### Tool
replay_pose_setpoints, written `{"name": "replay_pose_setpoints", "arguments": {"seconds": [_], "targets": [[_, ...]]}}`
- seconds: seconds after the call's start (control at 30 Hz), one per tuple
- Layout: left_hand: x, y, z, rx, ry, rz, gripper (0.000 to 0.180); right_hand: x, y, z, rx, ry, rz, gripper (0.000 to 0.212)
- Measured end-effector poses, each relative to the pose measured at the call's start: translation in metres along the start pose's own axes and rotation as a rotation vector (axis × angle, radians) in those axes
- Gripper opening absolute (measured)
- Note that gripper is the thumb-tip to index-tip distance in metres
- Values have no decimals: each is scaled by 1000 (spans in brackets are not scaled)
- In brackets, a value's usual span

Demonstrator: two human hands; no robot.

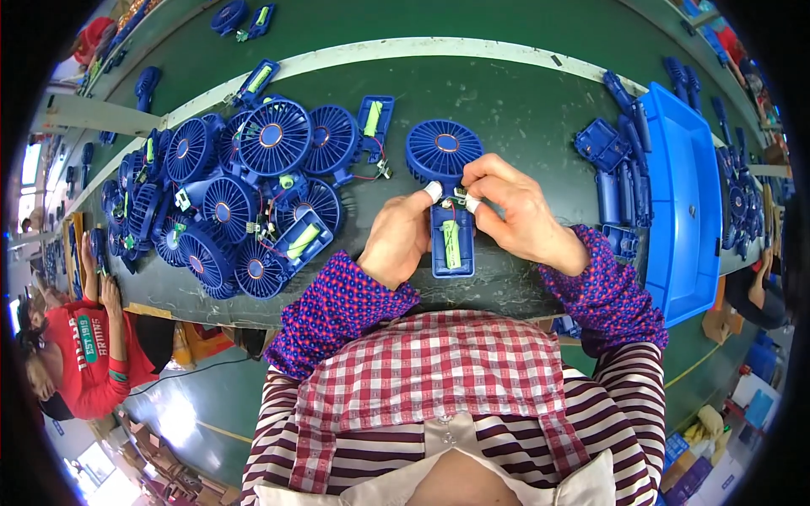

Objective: The person assembles portable handheld fans by hand, fitting internal components and batteries into plastic casings.

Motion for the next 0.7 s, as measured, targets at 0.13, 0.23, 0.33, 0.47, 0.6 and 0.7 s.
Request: {"name": "replay_pose_setpoints", "arguments": {"seconds": [0.13, 0.23, 0.33, 0.47, 0.6, 0.7], "targets": [[-1, -2, -2, 11, 1, -9, 30, 3, 4, 1, -11, -20, 23, 7], [-1, -1, 0, -4, -2, -10, 30, 4, 4, 0, -35, 0, 23, 7], [-2, -2, -2, -3, -3, -5, 29, 4, 5, 1, -35, -9, 31, 7], [-3, -2, -2, -7, -12, -16, 29, 3, 6, 0, -82, -2, 65, 12], [-2, -2, 0, 15, -28, -27, 28, 4, 8, -1, -137, 12, 105, 12], [-2, 0, 1, 24, -33, -14, 28, 4, 11, -3, -213, 80, 117, 13]]}}
Point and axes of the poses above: each hand's wrist, its own x-axis towards the middle knuckle, its own z-axis out of the back of the hand, y = z × x, the point moved 5 cm from there along x, towards the middle knuckle, and after that the axes turned 7 degrees about -x, right-handed, at the moved point
